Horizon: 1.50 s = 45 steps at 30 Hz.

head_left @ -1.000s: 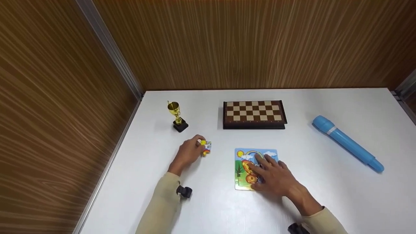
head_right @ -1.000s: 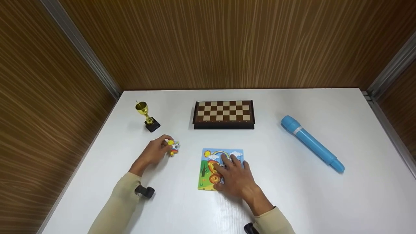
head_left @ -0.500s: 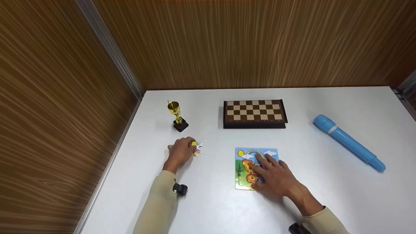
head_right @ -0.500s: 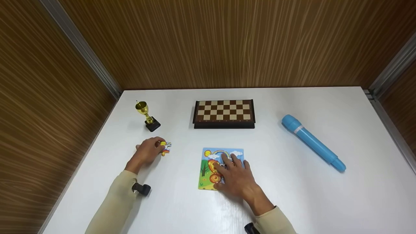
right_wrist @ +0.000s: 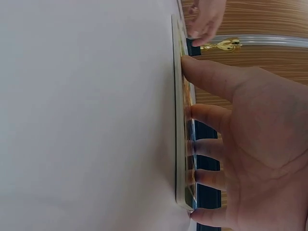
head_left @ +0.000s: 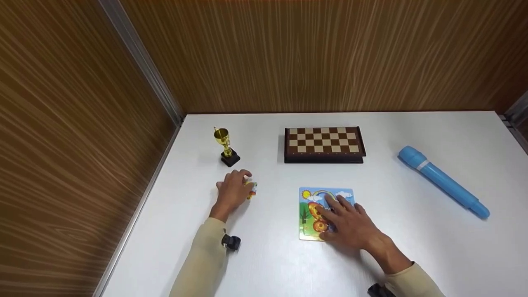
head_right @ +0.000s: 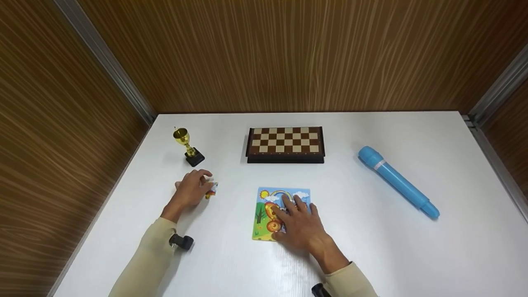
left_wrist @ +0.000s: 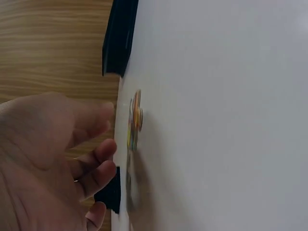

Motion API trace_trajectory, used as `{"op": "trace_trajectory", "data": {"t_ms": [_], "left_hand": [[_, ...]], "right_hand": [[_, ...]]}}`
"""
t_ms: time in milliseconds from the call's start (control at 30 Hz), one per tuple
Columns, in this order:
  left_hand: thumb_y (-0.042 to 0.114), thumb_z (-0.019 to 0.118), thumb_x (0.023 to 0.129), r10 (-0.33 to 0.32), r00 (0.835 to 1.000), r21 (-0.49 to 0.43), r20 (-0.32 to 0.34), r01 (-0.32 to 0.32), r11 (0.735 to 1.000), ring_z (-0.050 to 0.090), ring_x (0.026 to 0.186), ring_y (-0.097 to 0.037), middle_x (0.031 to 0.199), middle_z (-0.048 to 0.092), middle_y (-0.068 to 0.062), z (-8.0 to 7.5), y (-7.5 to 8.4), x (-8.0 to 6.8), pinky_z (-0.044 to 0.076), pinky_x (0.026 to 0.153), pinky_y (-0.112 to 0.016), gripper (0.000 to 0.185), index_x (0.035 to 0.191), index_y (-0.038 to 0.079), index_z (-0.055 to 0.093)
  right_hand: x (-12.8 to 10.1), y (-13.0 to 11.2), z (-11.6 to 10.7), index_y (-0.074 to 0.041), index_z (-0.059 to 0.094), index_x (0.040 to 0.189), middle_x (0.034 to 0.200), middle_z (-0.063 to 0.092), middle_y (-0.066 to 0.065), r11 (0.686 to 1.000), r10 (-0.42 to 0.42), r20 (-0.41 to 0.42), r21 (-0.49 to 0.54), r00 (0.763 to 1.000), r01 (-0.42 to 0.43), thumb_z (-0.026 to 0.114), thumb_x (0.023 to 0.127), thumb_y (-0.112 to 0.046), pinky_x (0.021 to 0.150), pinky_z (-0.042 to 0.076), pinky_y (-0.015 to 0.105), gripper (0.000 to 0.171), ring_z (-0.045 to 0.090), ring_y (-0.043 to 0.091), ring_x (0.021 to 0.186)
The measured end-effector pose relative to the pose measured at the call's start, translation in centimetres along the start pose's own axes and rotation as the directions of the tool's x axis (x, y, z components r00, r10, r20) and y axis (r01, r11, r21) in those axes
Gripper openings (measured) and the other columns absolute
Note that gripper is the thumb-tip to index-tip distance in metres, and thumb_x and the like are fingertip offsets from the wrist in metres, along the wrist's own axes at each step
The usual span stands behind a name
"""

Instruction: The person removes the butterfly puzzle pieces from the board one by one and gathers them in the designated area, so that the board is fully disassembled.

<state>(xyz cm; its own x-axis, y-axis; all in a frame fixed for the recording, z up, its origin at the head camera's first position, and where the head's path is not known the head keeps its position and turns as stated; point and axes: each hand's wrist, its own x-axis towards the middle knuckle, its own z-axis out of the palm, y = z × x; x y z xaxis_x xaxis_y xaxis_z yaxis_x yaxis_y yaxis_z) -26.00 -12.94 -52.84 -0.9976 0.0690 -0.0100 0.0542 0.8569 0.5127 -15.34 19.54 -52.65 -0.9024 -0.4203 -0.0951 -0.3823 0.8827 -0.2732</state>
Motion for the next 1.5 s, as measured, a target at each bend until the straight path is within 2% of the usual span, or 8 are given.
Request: {"op": "trace_trajectory", "data": {"t_ms": [167, 367, 567, 767, 1233, 1500], "left_hand": [[0.03, 0.064, 0.092, 0.068, 0.998, -0.054, -0.001, -0.067, 0.996, 0.051, 0.096, -0.022, 0.096, 0.059, -0.003, 0.8, 1.7, -0.5, 0.035, 0.089, -0.045, 0.031, 0.12, 0.017, 0.061], [0.032, 0.063, 0.092, 0.133, 0.991, -0.054, -0.015, -0.134, 0.989, 0.053, 0.093, -0.02, 0.098, 0.061, -0.005, 2.3, 3.6, -1.2, 0.042, 0.085, -0.042, 0.032, 0.121, 0.017, 0.06], [0.035, 0.063, 0.092, 0.165, 0.986, -0.029, -0.01, -0.166, 0.986, 0.052, 0.089, -0.017, 0.096, 0.062, -0.003, 3.7, 5.2, -1.7, 0.041, 0.078, -0.035, 0.028, 0.115, 0.018, 0.063], [0.038, 0.064, 0.091, 0.172, 0.985, -0.006, 0.006, -0.172, 0.985, 0.052, 0.09, -0.015, 0.094, 0.06, 0.002, 4.6, 6.5, -2.2, 0.04, 0.08, -0.034, 0.028, 0.113, 0.02, 0.063], [0.045, 0.062, 0.091, 0.235, 0.966, 0.093, 0.104, -0.245, 0.965, 0.05, 0.098, -0.014, 0.105, 0.059, 0.003, 6.3, 9.8, -3.1, 0.038, 0.081, -0.031, 0.039, 0.122, 0.022, 0.062], [0.051, 0.06, 0.09, 0.276, 0.945, 0.15, 0.176, -0.303, 0.941, 0.045, 0.098, -0.013, 0.105, 0.053, 0.004, 7.3, 11.5, -3.5, 0.036, 0.083, -0.031, 0.045, 0.122, 0.02, 0.063]], "right_hand": [[-0.1, 0.2, 0.1, -0.027, 0.039, 0.148, 0.159, 0.029, 0.012, 1.0, -0.009, -0.03, 0.01, 1.0, 0.009, 0.065, 0.085, -0.053, 0.104, 0.026, 0.069, 0.074, 0.027, 0.042, 0.144], [-0.3, 0.9, 0.1, -0.029, 0.035, 0.15, 0.161, 0.023, 0.012, 0.998, -0.004, -0.007, 0.067, 1.0, 0.004, 0.067, 0.082, -0.056, 0.105, 0.024, 0.07, 0.08, 0.024, 0.042, 0.145], [-0.9, 2.0, -0.1, -0.023, 0.035, 0.15, 0.16, 0.023, 0.016, 0.995, 0.023, -0.034, 0.101, 0.999, -0.019, 0.067, 0.081, -0.057, 0.106, 0.025, 0.069, 0.084, 0.022, 0.044, 0.145], [-1.4, 2.7, -0.2, -0.018, 0.037, 0.15, 0.158, 0.024, 0.02, 0.994, 0.035, -0.052, 0.106, 0.998, -0.029, 0.067, 0.081, -0.058, 0.109, 0.025, 0.063, 0.084, 0.023, 0.046, 0.143], [-1.5, 3.3, -0.7, -0.013, 0.038, 0.149, 0.157, 0.024, 0.023, 0.996, 0.062, -0.038, 0.071, 0.997, -0.059, 0.065, 0.081, -0.061, 0.108, 0.031, 0.06, 0.087, 0.028, 0.045, 0.141], [-1.5, 3.1, -0.9, -0.013, 0.041, 0.147, 0.156, 0.026, 0.024, 0.996, 0.069, -0.023, 0.05, 0.997, -0.067, 0.063, 0.081, -0.063, 0.107, 0.032, 0.061, 0.086, 0.029, 0.048, 0.14]]}}
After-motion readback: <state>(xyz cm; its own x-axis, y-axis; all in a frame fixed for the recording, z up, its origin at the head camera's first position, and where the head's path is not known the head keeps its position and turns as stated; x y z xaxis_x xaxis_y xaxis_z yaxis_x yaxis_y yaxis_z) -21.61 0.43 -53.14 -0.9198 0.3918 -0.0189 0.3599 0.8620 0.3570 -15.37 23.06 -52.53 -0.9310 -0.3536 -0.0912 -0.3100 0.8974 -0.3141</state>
